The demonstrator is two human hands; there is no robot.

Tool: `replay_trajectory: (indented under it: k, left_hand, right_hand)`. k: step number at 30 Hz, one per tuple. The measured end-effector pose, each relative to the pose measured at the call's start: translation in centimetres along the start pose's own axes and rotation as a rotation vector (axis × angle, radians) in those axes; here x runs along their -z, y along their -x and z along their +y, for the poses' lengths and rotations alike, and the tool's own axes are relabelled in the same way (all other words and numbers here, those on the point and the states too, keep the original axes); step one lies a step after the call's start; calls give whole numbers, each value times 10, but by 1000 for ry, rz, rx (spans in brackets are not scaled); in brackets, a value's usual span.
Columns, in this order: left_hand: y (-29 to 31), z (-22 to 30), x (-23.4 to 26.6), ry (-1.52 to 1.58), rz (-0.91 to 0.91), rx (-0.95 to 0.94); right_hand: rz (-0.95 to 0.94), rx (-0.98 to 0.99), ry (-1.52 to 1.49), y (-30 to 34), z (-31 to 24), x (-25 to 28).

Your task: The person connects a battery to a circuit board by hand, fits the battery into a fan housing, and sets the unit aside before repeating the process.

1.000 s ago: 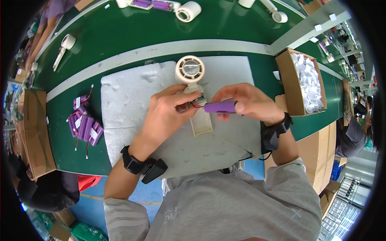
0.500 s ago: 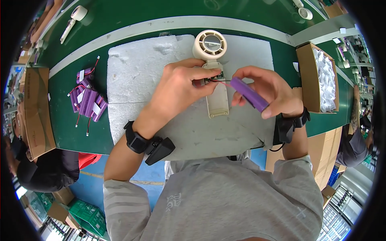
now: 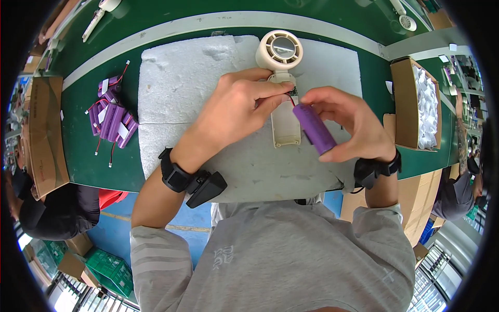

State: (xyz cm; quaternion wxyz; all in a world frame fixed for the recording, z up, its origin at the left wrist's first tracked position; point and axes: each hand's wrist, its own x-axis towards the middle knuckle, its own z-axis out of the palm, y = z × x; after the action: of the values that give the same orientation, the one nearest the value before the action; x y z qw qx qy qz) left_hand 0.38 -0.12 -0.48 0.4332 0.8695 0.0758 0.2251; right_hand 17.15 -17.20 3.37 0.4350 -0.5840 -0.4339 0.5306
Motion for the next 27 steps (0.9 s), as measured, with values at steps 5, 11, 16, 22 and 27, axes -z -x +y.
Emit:
replay_trajectory:
  k: [5,11,16,22,27]
  left_hand:
    - [-2,-2,4,1,-67,1]
    - [-3,-5,6,13,-62,-78]
    - [-2,-6,8,-18,-63,-107]
    - [-1,-12,3,3,-7,-173]
    - [-1,-11,2,2,-18,-132]
  right_hand:
    - [74,135,357,-2,8,-25]
    - [215,266,654,-6,16,-42]
    - [266,390,826,-5,16,-50]
    - [342,377,876,1,18,-58]
    - [345,361,892,2,18,-58]
